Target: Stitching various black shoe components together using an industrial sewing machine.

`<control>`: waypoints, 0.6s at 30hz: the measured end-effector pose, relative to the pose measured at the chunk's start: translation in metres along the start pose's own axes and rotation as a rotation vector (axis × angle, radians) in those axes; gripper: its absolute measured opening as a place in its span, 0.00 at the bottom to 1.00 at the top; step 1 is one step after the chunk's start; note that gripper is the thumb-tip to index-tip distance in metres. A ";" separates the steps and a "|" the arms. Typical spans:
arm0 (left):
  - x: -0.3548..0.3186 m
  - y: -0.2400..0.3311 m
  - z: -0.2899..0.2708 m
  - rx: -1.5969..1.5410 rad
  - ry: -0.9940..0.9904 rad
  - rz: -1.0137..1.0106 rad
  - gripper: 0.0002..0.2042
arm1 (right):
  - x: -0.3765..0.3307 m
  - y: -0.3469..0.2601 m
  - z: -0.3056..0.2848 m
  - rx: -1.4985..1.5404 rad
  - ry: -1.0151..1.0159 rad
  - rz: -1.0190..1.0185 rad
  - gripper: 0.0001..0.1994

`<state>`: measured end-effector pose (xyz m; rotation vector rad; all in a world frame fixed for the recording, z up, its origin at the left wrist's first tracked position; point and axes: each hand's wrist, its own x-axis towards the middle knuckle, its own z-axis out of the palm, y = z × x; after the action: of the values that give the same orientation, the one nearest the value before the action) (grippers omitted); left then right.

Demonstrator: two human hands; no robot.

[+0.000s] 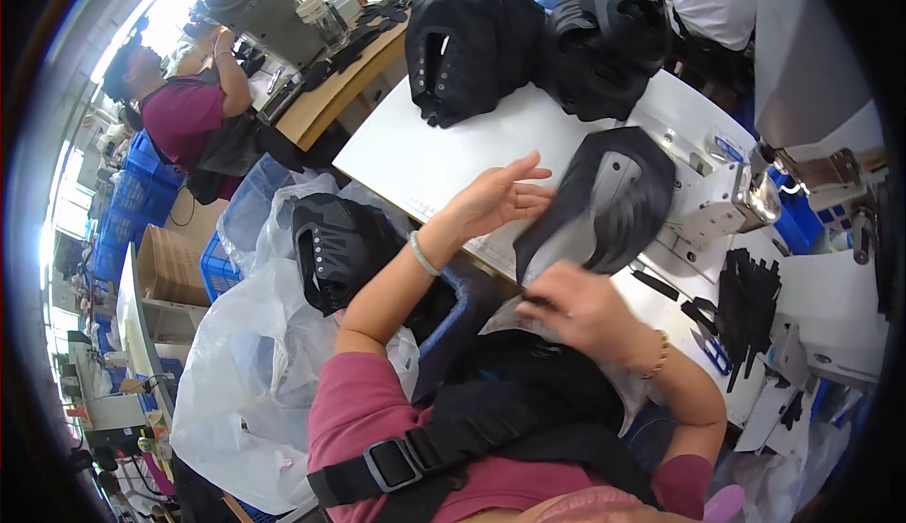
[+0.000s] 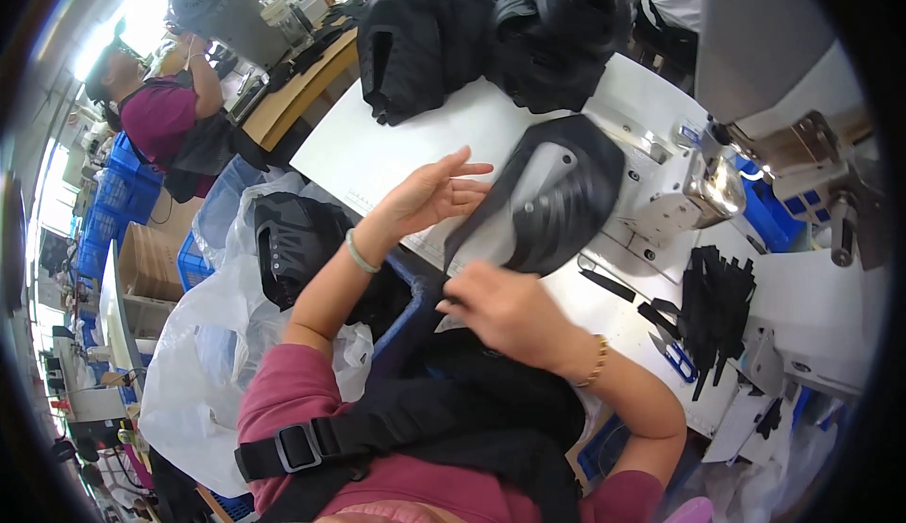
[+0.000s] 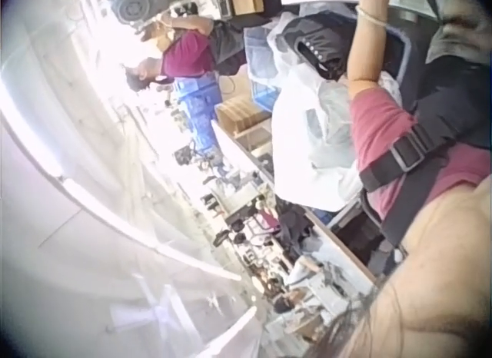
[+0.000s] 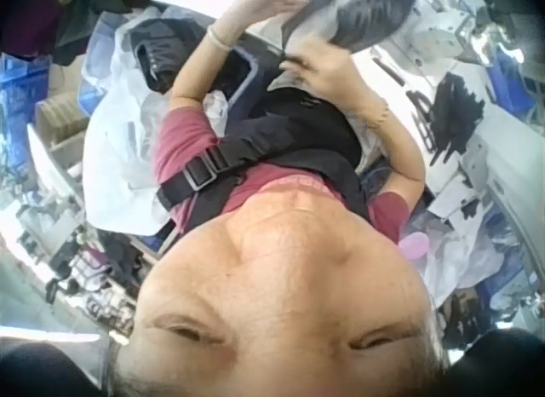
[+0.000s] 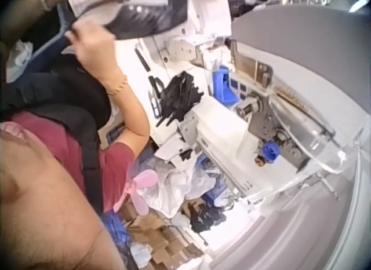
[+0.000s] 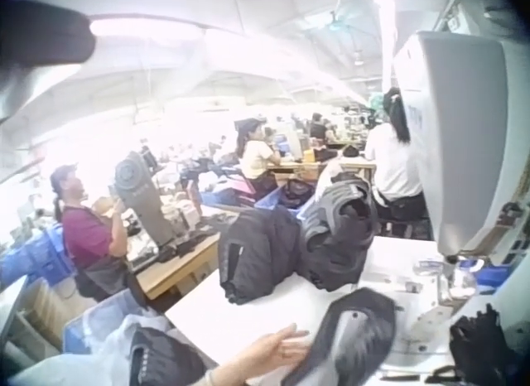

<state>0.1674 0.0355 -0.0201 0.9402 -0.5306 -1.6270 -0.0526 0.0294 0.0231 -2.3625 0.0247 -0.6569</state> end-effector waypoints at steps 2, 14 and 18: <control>0.008 -0.001 -0.010 -0.059 0.017 0.012 0.29 | 0.001 0.017 0.033 -0.202 -0.096 -0.152 0.07; -0.004 0.114 -0.132 0.258 0.347 0.824 0.12 | 0.157 0.114 0.116 -0.641 0.205 -0.433 0.05; 0.013 0.139 -0.199 0.141 0.351 0.732 0.09 | 0.180 0.108 0.163 -0.865 0.243 -0.244 0.11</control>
<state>0.4086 0.0127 -0.0344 0.9573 -0.6505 -0.7592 0.1970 0.0113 -0.0678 -3.1150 0.1579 -1.2393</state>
